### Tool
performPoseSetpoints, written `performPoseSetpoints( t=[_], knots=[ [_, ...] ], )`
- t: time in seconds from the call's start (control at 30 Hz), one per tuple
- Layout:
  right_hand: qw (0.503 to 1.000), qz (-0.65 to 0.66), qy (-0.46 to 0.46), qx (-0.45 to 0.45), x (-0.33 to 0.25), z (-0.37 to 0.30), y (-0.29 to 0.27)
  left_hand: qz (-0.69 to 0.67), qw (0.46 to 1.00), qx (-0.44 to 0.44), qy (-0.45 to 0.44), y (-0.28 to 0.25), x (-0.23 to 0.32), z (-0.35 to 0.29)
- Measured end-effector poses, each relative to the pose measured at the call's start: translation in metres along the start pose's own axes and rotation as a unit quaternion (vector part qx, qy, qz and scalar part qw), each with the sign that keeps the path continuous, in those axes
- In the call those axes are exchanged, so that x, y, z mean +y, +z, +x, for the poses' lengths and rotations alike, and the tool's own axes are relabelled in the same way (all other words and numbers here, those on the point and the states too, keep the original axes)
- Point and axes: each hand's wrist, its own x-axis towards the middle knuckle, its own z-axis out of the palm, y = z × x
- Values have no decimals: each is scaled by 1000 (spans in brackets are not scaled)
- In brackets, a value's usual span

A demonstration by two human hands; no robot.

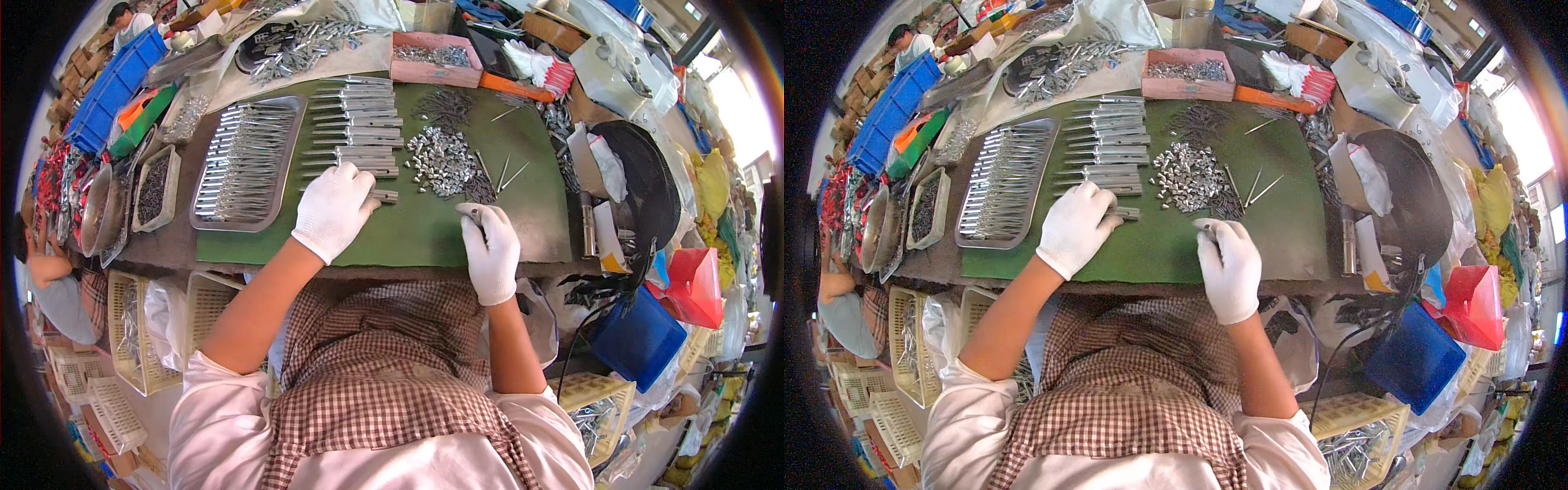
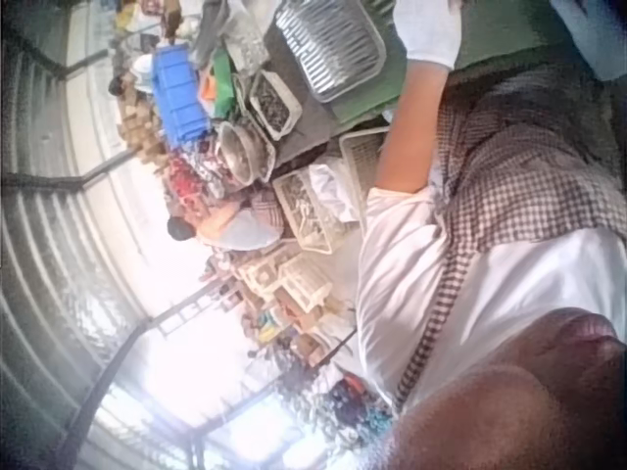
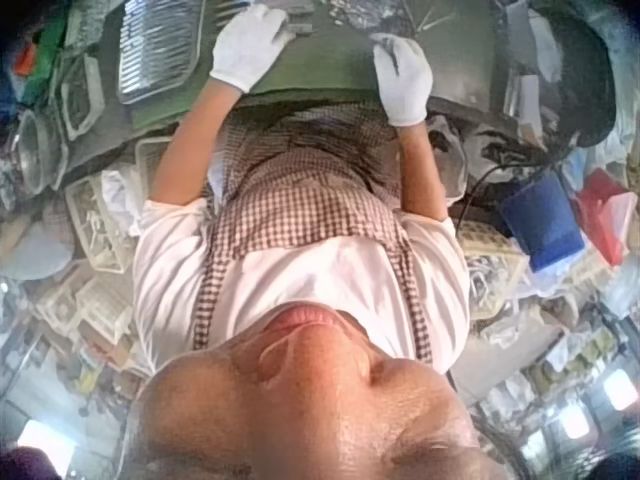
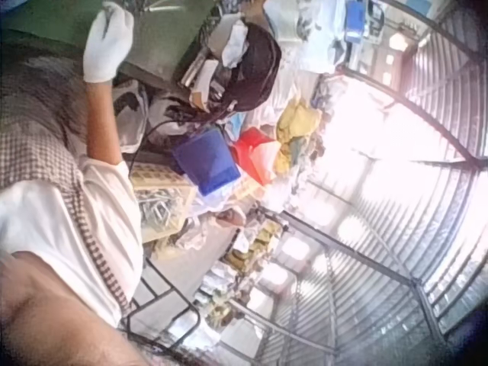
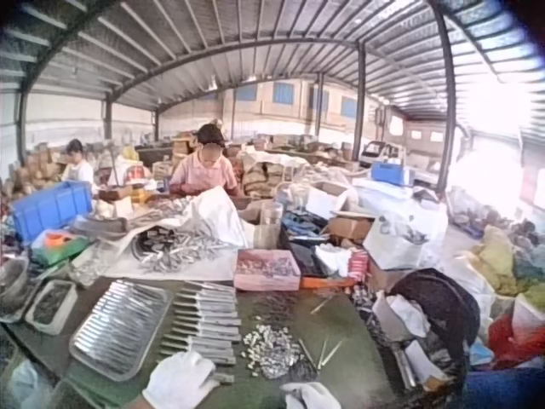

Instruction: The person assembles metal components by inserting pins and small parts into metal cylinders by hand, arranges the tubes on the workbench, and attaches springs to metal hardware pieces.

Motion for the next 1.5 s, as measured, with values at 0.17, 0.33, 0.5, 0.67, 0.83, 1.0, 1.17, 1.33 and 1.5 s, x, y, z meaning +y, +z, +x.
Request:
performPoseSetpoints(
  t=[0.17,0.33,0.5,0.67,0.83,1.0,1.17,1.33,1.5],
  knots=[
    [999,43,-2,-27,-15,-14,0,-74,996,-13,41,-1,-5,-11],
    [999,43,11,-26,-16,-20,0,-93,993,5,74,-4,-8,-25],
    [957,197,189,-94,-33,-22,5,-146,989,-11,30,-24,13,-25],
    [892,325,285,-135,-38,-13,5,11,983,-53,177,-41,51,-20],
    [893,313,283,-157,-37,-15,-4,-99,985,-32,134,-32,38,-33],
    [941,174,236,-172,-25,-15,-4,-93,987,-53,120,-33,41,-39],
    [946,161,245,-139,-28,-13,-3,-102,986,-56,123,-25,41,-42],
    [996,14,87,-31,-4,-3,-4,-95,990,-62,84,-24,47,-42],
    [995,-99,10,11,24,25,9,-20,994,-94,47,-13,66,-39]
  ],
)
